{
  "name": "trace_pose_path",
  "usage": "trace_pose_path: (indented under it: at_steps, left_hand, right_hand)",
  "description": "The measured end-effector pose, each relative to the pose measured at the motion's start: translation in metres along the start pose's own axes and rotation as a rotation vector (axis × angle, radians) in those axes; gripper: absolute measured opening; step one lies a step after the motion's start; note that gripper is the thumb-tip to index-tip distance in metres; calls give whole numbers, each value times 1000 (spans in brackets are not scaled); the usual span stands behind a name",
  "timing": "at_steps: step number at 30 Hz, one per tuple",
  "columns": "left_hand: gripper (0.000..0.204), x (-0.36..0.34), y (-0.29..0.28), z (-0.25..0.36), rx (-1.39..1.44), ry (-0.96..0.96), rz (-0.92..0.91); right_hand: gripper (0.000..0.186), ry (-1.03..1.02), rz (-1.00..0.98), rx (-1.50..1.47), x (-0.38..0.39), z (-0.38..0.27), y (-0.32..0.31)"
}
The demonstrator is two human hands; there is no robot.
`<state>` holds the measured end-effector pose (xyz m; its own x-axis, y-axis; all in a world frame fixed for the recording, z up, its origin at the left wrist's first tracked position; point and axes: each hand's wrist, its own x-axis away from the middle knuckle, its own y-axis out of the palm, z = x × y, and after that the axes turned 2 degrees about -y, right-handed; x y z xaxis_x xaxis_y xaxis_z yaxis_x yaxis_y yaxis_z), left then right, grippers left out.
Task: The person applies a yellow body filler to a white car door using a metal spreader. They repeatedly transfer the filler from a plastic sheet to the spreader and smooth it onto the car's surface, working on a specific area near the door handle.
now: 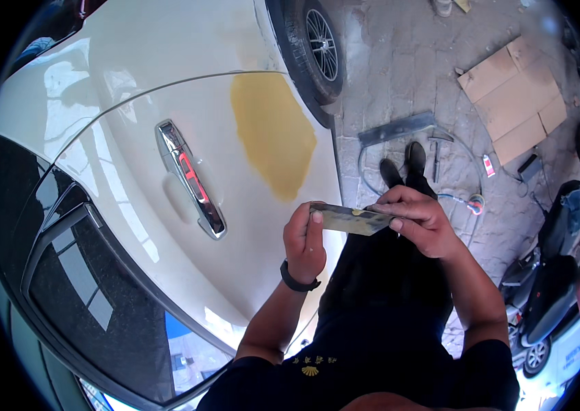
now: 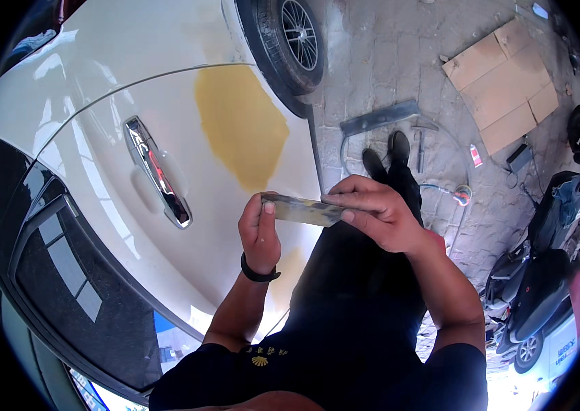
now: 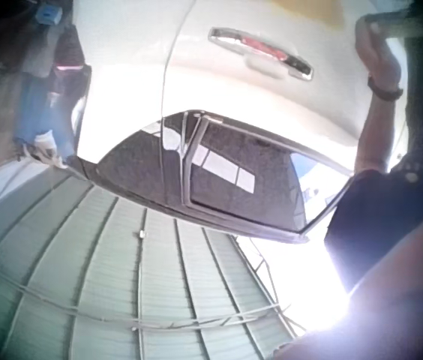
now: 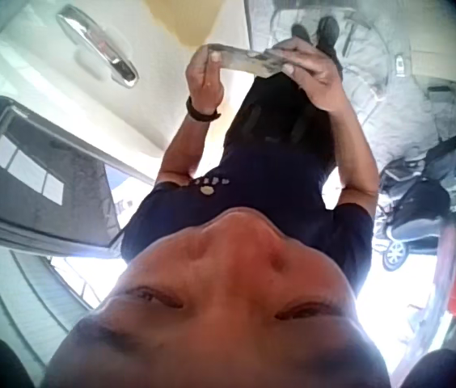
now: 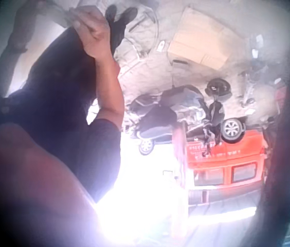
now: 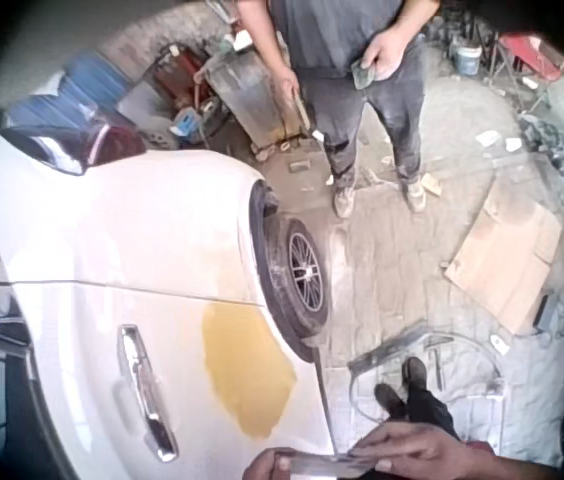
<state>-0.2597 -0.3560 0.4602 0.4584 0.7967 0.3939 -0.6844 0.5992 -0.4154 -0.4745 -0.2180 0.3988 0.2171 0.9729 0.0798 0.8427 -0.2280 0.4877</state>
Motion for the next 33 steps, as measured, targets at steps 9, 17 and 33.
trace_pose_path:
  at_steps: [9, 17, 33]
  left_hand:
    - [25, -8, 65, 19, 714, -91, -6]
    - [26, 27, 132, 61, 590, 42, -364]
    - [33, -149, 109, 103, 562, 82, -139]
  right_hand:
    - [27, 67, 846, -619, 40, -26, -9]
    - [36, -10, 865, -788, 29, -69, -15]
    - [40, -228, 900, -703, 57, -120, -138]
